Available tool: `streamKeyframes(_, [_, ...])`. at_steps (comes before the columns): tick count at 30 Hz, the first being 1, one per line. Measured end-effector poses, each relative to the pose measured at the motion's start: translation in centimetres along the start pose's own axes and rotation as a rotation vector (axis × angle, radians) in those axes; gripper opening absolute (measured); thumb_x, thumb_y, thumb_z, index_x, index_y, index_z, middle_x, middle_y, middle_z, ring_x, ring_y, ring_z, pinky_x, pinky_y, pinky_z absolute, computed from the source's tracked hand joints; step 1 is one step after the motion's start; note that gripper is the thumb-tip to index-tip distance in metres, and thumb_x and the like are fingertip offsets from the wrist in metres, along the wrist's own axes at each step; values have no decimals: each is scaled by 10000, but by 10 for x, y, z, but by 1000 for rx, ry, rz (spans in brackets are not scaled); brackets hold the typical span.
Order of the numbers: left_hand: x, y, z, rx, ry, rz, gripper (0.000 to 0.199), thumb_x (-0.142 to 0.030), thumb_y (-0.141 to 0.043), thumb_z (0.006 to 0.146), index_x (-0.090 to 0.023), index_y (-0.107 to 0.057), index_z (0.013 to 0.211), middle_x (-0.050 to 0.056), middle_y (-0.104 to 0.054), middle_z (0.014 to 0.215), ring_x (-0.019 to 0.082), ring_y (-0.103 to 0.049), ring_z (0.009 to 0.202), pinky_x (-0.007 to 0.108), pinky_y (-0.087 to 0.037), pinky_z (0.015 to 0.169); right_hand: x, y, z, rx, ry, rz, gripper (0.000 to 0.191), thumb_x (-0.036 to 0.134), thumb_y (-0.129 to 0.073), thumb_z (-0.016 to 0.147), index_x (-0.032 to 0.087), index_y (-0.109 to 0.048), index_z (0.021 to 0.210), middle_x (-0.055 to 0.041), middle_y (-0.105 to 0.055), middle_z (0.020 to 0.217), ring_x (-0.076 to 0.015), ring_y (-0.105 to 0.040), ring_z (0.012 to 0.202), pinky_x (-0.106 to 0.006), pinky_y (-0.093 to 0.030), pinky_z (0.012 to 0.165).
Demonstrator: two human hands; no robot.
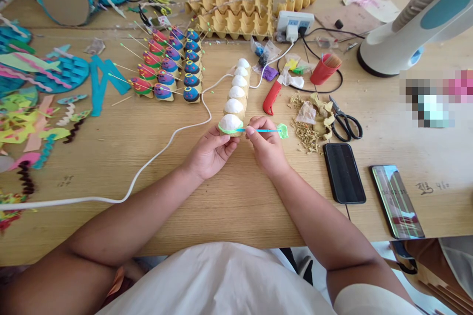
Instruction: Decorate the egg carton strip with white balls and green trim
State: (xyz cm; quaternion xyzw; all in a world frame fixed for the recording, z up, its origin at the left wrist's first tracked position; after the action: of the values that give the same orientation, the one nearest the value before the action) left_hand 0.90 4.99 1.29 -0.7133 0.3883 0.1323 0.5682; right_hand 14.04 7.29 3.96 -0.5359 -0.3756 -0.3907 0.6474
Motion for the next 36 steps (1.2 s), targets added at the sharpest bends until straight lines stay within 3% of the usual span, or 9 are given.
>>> streamKeyframes(17, [0,-2,1,45,-12,-36,266,-123,-863,720,-181,-727,941,-23,-809,895,77,-769,793,154,-600,751,-1,-2,0,21,-27,49,376,427,-895,807,230,-579,756,34,-516,818,-124,-477,739,-301,-387,708])
streamKeyframes(26, [2,-1,3,69,-40,-12,275,-168,-901,713,-185,-736,932,-11,-818,943,102,-777,868,200,-605,827,0,3,-2,30,96,-94,299,411,-863,845,249,-616,799,26,-514,828,-145,-481,774,-318,-408,767])
streamKeyframes(36, [3,-2,3,87,-56,-10,283,-198,-916,705,-187,-749,933,-8,-819,934,105,-776,872,220,-603,861,1,2,-4,31,128,-190,299,433,-849,862,247,-621,809,27,-530,855,-137,-499,793,-312,-412,768])
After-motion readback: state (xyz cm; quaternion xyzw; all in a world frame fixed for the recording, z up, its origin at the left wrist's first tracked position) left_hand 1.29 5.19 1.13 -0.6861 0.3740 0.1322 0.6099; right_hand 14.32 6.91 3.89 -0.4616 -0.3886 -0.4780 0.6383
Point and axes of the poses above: each hand's wrist, its own z-axis towards the middle knuckle, its own y-axis out of the back of the hand, x = y × z, the point moved 8 cm from there along z, towards the middle knuckle
